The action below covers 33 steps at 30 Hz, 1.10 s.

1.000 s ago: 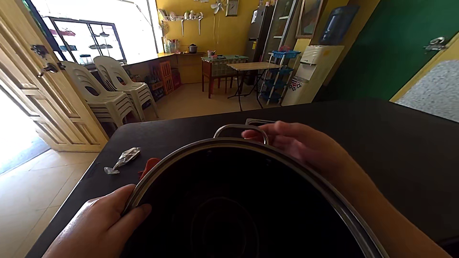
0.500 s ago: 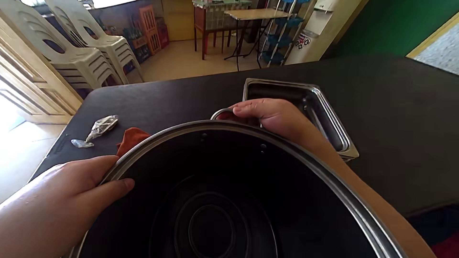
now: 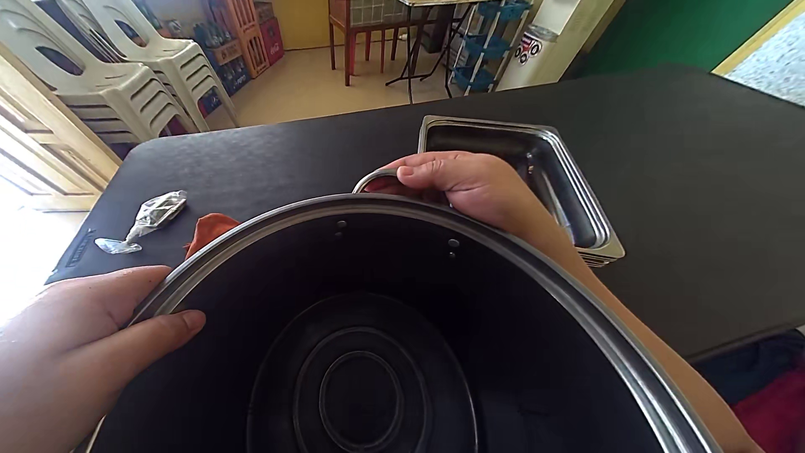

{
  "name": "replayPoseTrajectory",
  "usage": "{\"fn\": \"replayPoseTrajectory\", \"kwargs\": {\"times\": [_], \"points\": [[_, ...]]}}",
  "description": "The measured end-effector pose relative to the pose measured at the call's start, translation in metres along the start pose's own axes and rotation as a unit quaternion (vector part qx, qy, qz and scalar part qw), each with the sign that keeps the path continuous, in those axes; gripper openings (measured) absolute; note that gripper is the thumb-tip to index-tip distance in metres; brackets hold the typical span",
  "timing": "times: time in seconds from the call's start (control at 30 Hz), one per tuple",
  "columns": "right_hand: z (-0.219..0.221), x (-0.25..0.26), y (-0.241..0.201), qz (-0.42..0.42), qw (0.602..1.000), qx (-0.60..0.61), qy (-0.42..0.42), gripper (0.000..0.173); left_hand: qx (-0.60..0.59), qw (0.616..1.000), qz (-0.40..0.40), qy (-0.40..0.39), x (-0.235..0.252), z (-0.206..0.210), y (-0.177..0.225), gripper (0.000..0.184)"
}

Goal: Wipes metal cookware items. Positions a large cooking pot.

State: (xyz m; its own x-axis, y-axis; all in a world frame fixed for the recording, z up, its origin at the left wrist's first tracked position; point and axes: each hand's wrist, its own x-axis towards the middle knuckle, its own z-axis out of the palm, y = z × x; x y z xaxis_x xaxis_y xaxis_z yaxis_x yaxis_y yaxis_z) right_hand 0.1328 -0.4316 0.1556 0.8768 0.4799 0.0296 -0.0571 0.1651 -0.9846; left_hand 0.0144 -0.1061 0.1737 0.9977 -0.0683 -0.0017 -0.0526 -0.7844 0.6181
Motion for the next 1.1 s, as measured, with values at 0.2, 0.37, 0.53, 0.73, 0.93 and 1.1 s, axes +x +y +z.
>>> {"fn": "replayPoseTrajectory", "kwargs": {"times": [0.2,0.37,0.53,0.73,0.93,1.1], "points": [[-0.004,0.001,0.003,-0.023,0.999,-0.016,-0.015,0.038,-0.003,1.0,0.013,-0.007,-0.001,-0.001,0.005,0.01],[-0.005,0.001,0.004,-0.024,0.999,-0.006,-0.025,0.038,0.004,1.0,-0.017,-0.015,-0.002,-0.002,0.016,0.012],[-0.006,0.001,0.006,-0.024,0.999,-0.004,-0.025,0.037,-0.011,1.0,-0.009,0.001,-0.003,0.001,0.016,0.012],[-0.004,-0.001,0.005,-0.018,0.999,0.019,-0.023,0.04,-0.015,1.0,-0.001,0.005,-0.003,0.001,0.016,0.011],[-0.005,-0.003,-0.004,-0.037,0.995,-0.086,-0.047,0.035,0.013,1.0,0.009,0.005,-0.002,0.001,0.011,0.01],[-0.008,-0.005,-0.005,-0.053,0.99,-0.116,-0.06,0.036,0.033,0.999,0.024,0.01,0.001,0.003,-0.001,0.014]]}}
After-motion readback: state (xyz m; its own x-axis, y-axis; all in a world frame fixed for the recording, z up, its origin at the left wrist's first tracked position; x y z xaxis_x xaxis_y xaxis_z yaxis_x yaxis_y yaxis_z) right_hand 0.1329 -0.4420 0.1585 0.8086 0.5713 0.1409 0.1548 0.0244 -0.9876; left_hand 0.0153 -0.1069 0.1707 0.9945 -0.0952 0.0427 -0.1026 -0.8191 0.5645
